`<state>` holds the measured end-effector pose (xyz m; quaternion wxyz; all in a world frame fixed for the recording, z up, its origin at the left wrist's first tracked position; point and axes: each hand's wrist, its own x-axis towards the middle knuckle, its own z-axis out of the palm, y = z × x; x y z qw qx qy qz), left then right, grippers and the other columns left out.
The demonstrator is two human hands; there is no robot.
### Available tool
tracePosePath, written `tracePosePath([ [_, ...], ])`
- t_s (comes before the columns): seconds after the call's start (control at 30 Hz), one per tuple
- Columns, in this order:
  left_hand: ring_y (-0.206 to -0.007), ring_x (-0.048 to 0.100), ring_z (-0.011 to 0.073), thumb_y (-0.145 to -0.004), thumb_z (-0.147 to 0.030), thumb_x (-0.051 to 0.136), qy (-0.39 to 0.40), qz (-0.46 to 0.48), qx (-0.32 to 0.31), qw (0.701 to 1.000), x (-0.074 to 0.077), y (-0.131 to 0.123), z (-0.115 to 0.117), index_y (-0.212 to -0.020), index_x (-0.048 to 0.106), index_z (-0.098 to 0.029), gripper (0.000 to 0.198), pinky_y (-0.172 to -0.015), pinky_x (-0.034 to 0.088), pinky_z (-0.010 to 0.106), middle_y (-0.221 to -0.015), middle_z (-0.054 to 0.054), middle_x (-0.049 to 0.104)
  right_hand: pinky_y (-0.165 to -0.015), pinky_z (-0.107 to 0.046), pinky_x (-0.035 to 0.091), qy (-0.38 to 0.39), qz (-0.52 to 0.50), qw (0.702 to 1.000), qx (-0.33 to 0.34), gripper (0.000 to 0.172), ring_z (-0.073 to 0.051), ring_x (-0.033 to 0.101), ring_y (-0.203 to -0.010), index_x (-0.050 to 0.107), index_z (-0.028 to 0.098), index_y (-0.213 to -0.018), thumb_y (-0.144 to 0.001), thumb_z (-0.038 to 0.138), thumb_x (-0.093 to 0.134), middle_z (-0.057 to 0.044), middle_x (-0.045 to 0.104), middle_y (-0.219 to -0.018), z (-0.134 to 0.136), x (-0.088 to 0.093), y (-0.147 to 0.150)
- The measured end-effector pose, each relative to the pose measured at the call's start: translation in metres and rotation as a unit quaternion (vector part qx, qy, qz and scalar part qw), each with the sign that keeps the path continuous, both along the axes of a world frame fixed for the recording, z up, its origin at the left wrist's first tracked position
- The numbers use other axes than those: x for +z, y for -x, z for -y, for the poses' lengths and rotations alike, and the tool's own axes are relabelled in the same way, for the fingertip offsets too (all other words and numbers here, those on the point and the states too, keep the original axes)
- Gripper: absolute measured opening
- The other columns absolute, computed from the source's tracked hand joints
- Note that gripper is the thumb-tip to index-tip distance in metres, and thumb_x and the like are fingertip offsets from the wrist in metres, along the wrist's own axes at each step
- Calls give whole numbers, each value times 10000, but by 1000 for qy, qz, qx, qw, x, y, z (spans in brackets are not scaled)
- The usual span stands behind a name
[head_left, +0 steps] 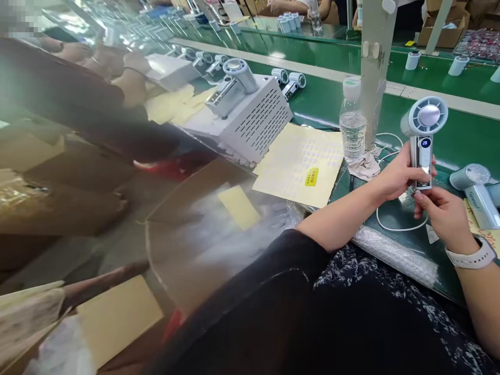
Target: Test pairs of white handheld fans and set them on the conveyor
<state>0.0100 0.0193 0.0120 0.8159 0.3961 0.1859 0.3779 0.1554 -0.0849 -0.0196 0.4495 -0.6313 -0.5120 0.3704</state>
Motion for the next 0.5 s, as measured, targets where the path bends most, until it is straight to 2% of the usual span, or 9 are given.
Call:
tracePosePath([
  [0.13, -976, 667, 161, -538, -184, 866, -2, -8, 21, 1000, 3, 3, 1, -1274, 469, -289, 843, -900, 503, 365, -1100, -44, 634, -498, -295, 569, -25, -68, 997, -6, 748, -159, 611, -513, 746, 243, -875, -755, 951, 953, 26, 663, -597, 6, 7, 3],
  [0.33, -1076, 711, 211, -596, -198, 847, -19, -22, 41, 999, -5, -2, 4, -1367, 453, -293, 871, -987, 540, 404, -1180, -6, 652, -435, -249, 485, -83, -100, 990, -60, 624, -127, 554, -462, 684, 257, -924, -921, 838, 915, 82, 550, -576, 15, 4, 20],
  [0.43, -1106, 717, 236, -604, -217, 854, -27, -11, 77, 997, -10, -8, 10, -1405, 438, -300, 906, -1028, 564, 419, -1203, 5, 650, -404, -246, 426, -85, -108, 988, -66, 591, -117, 499, -425, 644, 266, -904, -982, 804, 876, 102, 482, -560, 17, 2, 26],
  [0.5, -1093, 711, 235, -598, -230, 864, -29, -3, 73, 997, -12, -11, 13, -1401, 430, -303, 916, -988, 567, 401, -1204, 7, 648, -400, -252, 415, -73, -105, 990, -56, 595, -119, 488, -423, 644, 267, -892, -980, 809, 874, 102, 470, -558, 18, 3, 24],
])
